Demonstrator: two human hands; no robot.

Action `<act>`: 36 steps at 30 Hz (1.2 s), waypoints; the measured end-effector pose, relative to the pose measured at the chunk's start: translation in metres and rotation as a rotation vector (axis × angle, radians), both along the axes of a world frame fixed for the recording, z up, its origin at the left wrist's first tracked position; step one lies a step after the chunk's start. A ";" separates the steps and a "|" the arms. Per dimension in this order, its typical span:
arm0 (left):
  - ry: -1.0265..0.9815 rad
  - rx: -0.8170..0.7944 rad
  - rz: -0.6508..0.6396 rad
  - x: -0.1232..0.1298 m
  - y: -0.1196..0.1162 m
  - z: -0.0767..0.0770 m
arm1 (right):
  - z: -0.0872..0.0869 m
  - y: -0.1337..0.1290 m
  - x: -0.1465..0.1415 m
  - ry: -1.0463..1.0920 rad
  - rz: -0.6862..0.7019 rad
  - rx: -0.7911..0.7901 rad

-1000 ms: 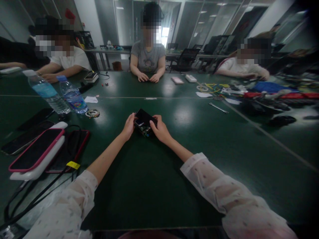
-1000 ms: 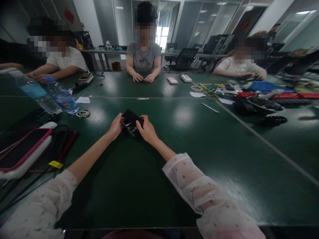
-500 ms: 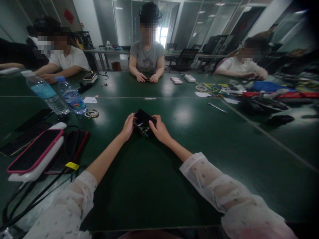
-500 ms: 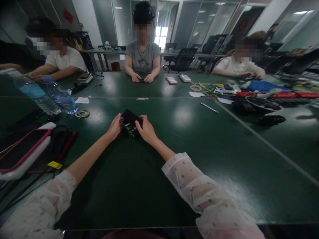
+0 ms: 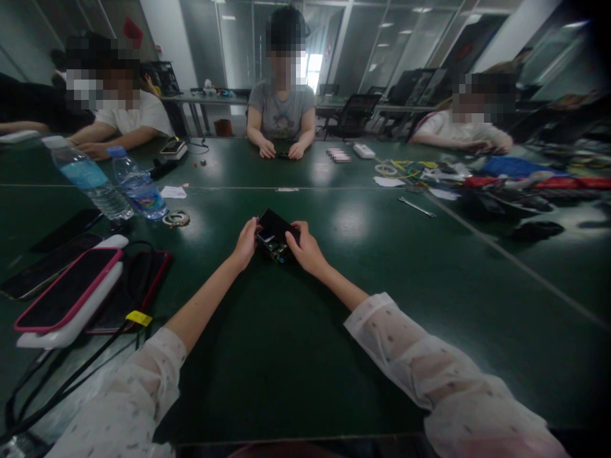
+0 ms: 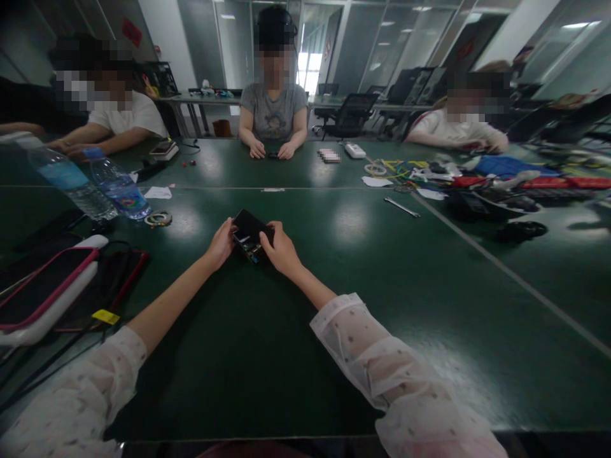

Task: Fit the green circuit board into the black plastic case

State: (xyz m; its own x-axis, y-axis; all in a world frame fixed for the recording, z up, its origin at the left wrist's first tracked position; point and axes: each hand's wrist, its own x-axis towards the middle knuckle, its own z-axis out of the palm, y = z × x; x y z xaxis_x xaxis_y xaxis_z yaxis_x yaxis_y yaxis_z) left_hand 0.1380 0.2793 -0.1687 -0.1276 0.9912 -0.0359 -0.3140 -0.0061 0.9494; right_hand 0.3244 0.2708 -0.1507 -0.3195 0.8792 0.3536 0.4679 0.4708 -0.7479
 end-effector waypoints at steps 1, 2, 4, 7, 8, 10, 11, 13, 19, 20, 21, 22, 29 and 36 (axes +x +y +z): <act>-0.003 -0.003 0.000 0.000 0.000 0.000 | 0.000 0.000 0.000 0.000 0.001 -0.001; -0.004 -0.005 0.001 0.000 0.000 0.000 | -0.001 0.000 0.000 0.001 0.002 0.000; -0.005 -0.007 0.002 0.000 0.000 0.000 | -0.001 0.001 0.000 -0.002 -0.002 0.008; -0.001 -0.008 0.001 0.000 0.000 0.000 | -0.002 0.001 -0.001 -0.009 -0.010 0.016; -0.003 -0.005 0.000 0.000 0.000 0.000 | -0.002 0.001 0.000 -0.009 -0.010 0.014; -0.009 0.007 -0.003 0.000 0.000 0.000 | -0.002 0.001 0.000 -0.007 -0.011 0.011; -0.011 0.013 -0.006 0.000 0.000 0.000 | -0.001 0.001 0.000 -0.007 -0.008 0.008; -0.015 0.019 -0.005 -0.001 0.001 -0.002 | -0.002 0.001 0.000 -0.008 -0.002 0.005; -0.026 0.014 0.008 -0.001 0.005 -0.005 | -0.004 0.003 -0.001 -0.008 -0.025 0.033; -0.028 0.017 0.007 -0.001 0.005 -0.005 | -0.004 0.003 -0.001 -0.008 -0.026 0.032; -0.028 0.017 0.006 0.000 0.005 -0.005 | -0.004 0.003 -0.001 -0.010 -0.025 0.031; -0.026 0.015 0.006 0.000 0.005 -0.005 | -0.004 0.003 -0.001 -0.013 -0.024 0.032; -0.016 -0.005 0.011 -0.001 0.002 -0.002 | -0.004 0.003 -0.001 -0.010 -0.013 0.025; -0.020 -0.010 0.007 -0.001 0.002 -0.002 | -0.003 0.002 -0.001 -0.005 -0.013 0.015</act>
